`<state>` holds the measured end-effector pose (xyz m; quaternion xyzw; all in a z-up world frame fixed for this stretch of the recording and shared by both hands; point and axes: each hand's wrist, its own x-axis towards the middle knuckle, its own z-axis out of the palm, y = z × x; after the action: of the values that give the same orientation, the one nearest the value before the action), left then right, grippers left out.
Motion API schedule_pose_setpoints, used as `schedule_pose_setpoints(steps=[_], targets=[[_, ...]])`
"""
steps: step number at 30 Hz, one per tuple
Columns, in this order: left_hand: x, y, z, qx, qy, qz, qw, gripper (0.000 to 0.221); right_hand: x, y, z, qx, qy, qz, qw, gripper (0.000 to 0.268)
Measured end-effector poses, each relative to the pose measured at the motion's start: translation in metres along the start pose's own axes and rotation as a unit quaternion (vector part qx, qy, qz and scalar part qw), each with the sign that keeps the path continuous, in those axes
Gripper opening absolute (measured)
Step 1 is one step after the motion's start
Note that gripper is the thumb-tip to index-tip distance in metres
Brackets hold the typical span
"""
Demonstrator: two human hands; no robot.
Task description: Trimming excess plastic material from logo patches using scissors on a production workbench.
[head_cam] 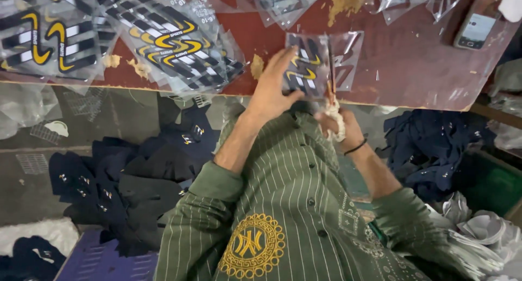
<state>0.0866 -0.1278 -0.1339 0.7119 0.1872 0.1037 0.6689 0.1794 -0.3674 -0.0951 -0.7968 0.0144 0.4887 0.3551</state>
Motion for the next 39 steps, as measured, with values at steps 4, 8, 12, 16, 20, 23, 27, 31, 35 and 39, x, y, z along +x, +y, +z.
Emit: schedule_pose_setpoints(steps=[4, 8, 12, 16, 20, 23, 27, 31, 35, 39], targets=[[-0.008, 0.007, -0.006, -0.003, -0.028, -0.009, 1.0, 0.097, 0.005, -0.005, 0.009, 0.093, -0.009, -0.034, 0.995, 0.024], [-0.019, 0.015, -0.009, 0.001, -0.026, -0.008, 1.0, 0.095, 0.005, -0.016, -0.003, 0.017, 0.015, -0.024, 0.999, 0.031], [-0.051, 0.042, -0.067, 0.054, 0.049, 0.025, 0.997, 0.091, -0.004, -0.017, -0.06, -0.166, -0.006, -0.084, 0.983, 0.034], [-0.051, 0.083, -0.138, 0.218, 0.14, -0.095, 0.961, 0.082, 0.076, 0.045, -0.224, -0.323, -0.036, -0.183, 0.928, 0.043], [-0.032, 0.093, -0.155, 0.519, 0.266, -0.098, 0.807, 0.069, 0.123, 0.037, -0.322, -0.124, 0.007, -0.095, 0.988, 0.035], [0.004, 0.077, -0.144, 0.469, 0.265, -0.013, 0.843, 0.068, 0.032, -0.05, -0.211, 0.137, 0.025, -0.059, 0.988, 0.029], [0.096, 0.02, -0.129, 0.353, 0.286, -0.038, 0.89, 0.065, 0.028, 0.017, -0.163, 0.384, 0.045, -0.003, 0.922, 0.022], [0.144, -0.012, -0.091, 0.213, 0.368, -0.014, 0.905, 0.021, -0.022, 0.061, -0.106, -0.07, 0.088, -0.166, 0.98, 0.035], [0.105, 0.06, -0.017, -0.337, 0.384, -0.02, 0.859, 0.026, -0.063, 0.092, -0.068, -0.148, 0.168, -0.126, 0.966, 0.039], [0.018, 0.028, 0.061, -0.481, 0.299, -0.106, 0.817, 0.031, -0.073, 0.116, -0.06, -0.066, 0.135, -0.126, 0.981, 0.032]])
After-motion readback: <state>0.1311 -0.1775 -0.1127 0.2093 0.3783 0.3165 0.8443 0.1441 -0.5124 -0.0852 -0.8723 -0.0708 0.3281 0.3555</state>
